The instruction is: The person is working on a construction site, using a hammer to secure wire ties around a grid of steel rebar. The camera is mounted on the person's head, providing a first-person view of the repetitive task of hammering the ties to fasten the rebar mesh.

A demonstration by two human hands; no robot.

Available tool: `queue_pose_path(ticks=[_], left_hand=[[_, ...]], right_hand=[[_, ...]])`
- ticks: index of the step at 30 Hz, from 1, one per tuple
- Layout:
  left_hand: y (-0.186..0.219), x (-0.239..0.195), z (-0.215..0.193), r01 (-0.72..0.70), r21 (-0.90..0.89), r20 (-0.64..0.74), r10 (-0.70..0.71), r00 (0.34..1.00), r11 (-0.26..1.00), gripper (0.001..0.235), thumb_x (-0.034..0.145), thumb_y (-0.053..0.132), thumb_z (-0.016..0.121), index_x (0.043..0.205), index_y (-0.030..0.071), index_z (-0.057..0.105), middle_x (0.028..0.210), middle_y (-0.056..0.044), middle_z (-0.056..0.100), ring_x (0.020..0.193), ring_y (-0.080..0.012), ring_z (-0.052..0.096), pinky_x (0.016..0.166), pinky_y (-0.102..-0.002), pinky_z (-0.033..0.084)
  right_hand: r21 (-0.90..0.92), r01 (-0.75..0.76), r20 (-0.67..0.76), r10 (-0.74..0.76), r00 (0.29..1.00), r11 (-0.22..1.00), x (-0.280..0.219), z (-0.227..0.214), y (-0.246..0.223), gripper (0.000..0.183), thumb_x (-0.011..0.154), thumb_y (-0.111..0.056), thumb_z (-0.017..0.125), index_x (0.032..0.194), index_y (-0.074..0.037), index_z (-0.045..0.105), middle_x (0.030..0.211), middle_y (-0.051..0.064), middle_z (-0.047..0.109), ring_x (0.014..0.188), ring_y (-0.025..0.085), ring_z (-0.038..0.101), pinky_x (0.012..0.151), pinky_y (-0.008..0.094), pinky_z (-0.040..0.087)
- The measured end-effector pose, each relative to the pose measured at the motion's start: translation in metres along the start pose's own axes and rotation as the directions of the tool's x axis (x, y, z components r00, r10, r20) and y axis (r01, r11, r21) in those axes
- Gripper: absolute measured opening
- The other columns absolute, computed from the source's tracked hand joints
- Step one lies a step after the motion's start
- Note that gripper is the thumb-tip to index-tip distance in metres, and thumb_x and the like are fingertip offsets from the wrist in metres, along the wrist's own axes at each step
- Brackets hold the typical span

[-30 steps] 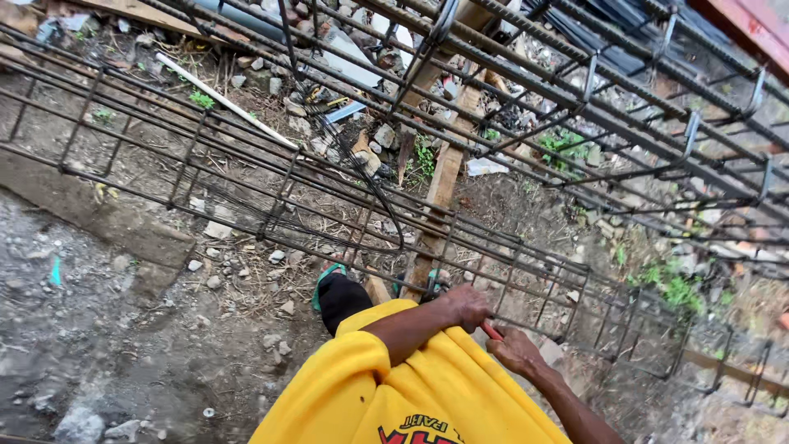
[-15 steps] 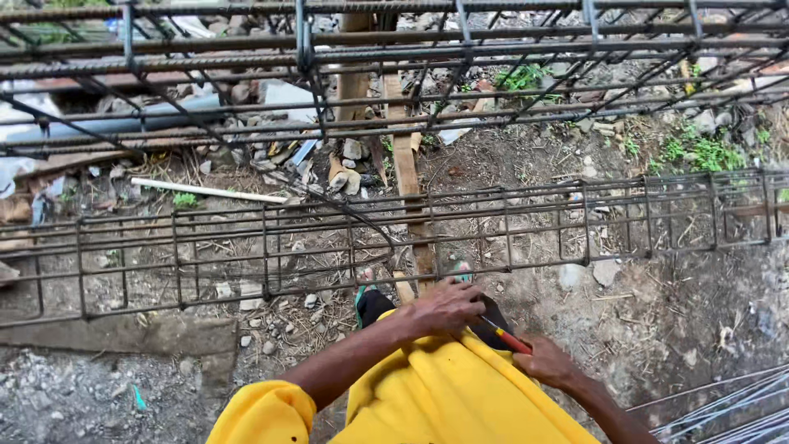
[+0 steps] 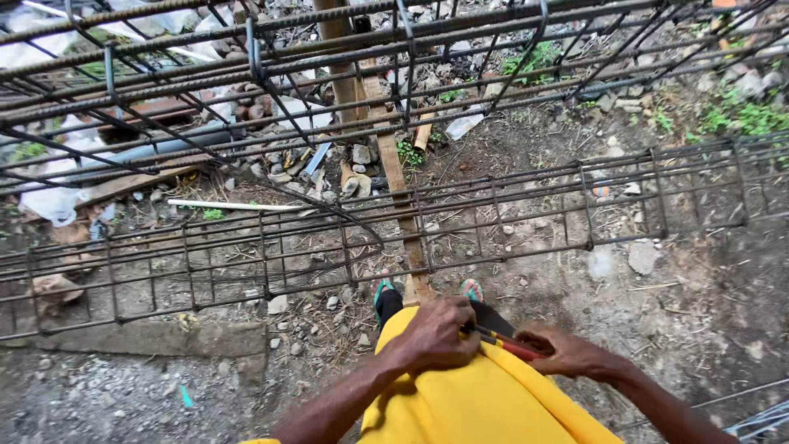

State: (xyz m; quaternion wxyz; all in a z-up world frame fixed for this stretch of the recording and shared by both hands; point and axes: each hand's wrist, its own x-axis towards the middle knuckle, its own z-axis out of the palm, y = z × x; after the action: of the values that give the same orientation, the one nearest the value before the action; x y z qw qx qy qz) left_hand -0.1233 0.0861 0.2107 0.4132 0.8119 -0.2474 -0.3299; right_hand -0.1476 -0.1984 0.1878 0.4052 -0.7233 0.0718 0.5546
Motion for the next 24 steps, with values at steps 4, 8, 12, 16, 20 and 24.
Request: queue_pose_path(ticks=[4, 8, 12, 16, 20, 24], left_hand=[[0.008, -0.004, 0.035, -0.103, 0.148, -0.228, 0.135, 0.964, 0.984, 0.025, 0.085, 0.024, 0.054, 0.077, 0.003, 0.066, 0.08, -0.012, 0.061, 0.076, -0.0322, 0.057, 0.071, -0.047, 0.044], [0.022, -0.002, 0.041, -0.19, 0.222, -0.202, 0.235, 0.951, 0.957, 0.018, 0.096, 0.021, 0.054, 0.092, 0.006, 0.063, 0.107, -0.01, 0.058, 0.089, -0.0298, 0.05, 0.077, -0.046, 0.035], [0.023, 0.017, 0.066, -0.155, 0.231, -0.075, 0.176, 0.981, 0.961, 0.023, 0.083, 0.011, 0.055, 0.102, 0.004, 0.065, 0.119, -0.013, 0.056, 0.105, -0.0319, 0.049, 0.085, -0.047, 0.034], [0.042, 0.037, 0.078, -0.16, 0.191, -0.296, 0.212, 0.931, 0.968, 0.014, 0.096, 0.017, 0.057, 0.088, 0.006, 0.063, 0.105, -0.008, 0.059, 0.095, -0.0299, 0.051, 0.082, -0.045, 0.036], [0.069, 0.06, 0.089, -0.174, 0.269, -0.322, 0.259, 0.911, 0.947, 0.006, 0.09, 0.012, 0.058, 0.087, 0.007, 0.061, 0.098, -0.009, 0.055, 0.089, -0.0305, 0.049, 0.076, -0.045, 0.034], [0.103, 0.083, 0.095, -0.203, 0.392, -0.269, 0.323, 0.907, 0.897, 0.036, 0.073, 0.013, 0.063, 0.109, 0.01, 0.07, 0.102, -0.012, 0.058, 0.086, -0.0332, 0.05, 0.074, -0.046, 0.035]], right_hand=[[0.196, -0.069, 0.179, 0.034, 0.983, 0.978, -0.016, -0.01, -0.024, 0.039, 0.094, -0.045, 0.057, 0.093, -0.006, 0.062, 0.053, 0.002, 0.044, 0.04, 0.009, 0.03, 0.039, 0.026, 0.02], [0.009, 0.085, 0.204, -0.085, 0.975, 0.996, 0.017, -0.025, 0.005, 0.039, 0.102, -0.047, 0.046, 0.084, -0.015, 0.057, 0.073, -0.003, 0.048, 0.059, 0.009, 0.036, 0.056, 0.029, 0.034], [-0.026, -0.08, 0.254, 0.084, 0.964, 0.996, -0.003, -0.044, -0.026, 0.036, 0.099, -0.045, 0.049, 0.11, -0.015, 0.064, 0.078, 0.002, 0.058, 0.057, 0.011, 0.05, 0.048, 0.025, 0.042], [-0.219, 0.126, 0.225, -0.075, 0.971, 0.968, -0.004, -0.068, -0.009, 0.053, 0.085, -0.057, 0.053, 0.119, -0.021, 0.073, 0.109, -0.005, 0.072, 0.097, 0.008, 0.061, 0.086, 0.025, 0.045], [-0.138, 0.159, 0.316, -0.108, 0.942, 0.978, -0.003, -0.093, 0.022, 0.044, 0.085, -0.058, 0.059, 0.096, -0.017, 0.073, 0.083, -0.005, 0.063, 0.075, 0.008, 0.052, 0.07, 0.026, 0.039], [-0.361, 0.083, 0.284, 0.025, 0.959, 0.929, -0.019, -0.115, 0.018, 0.059, 0.078, -0.069, 0.056, 0.114, -0.025, 0.073, 0.112, -0.004, 0.062, 0.101, 0.011, 0.058, 0.088, 0.028, 0.042]])
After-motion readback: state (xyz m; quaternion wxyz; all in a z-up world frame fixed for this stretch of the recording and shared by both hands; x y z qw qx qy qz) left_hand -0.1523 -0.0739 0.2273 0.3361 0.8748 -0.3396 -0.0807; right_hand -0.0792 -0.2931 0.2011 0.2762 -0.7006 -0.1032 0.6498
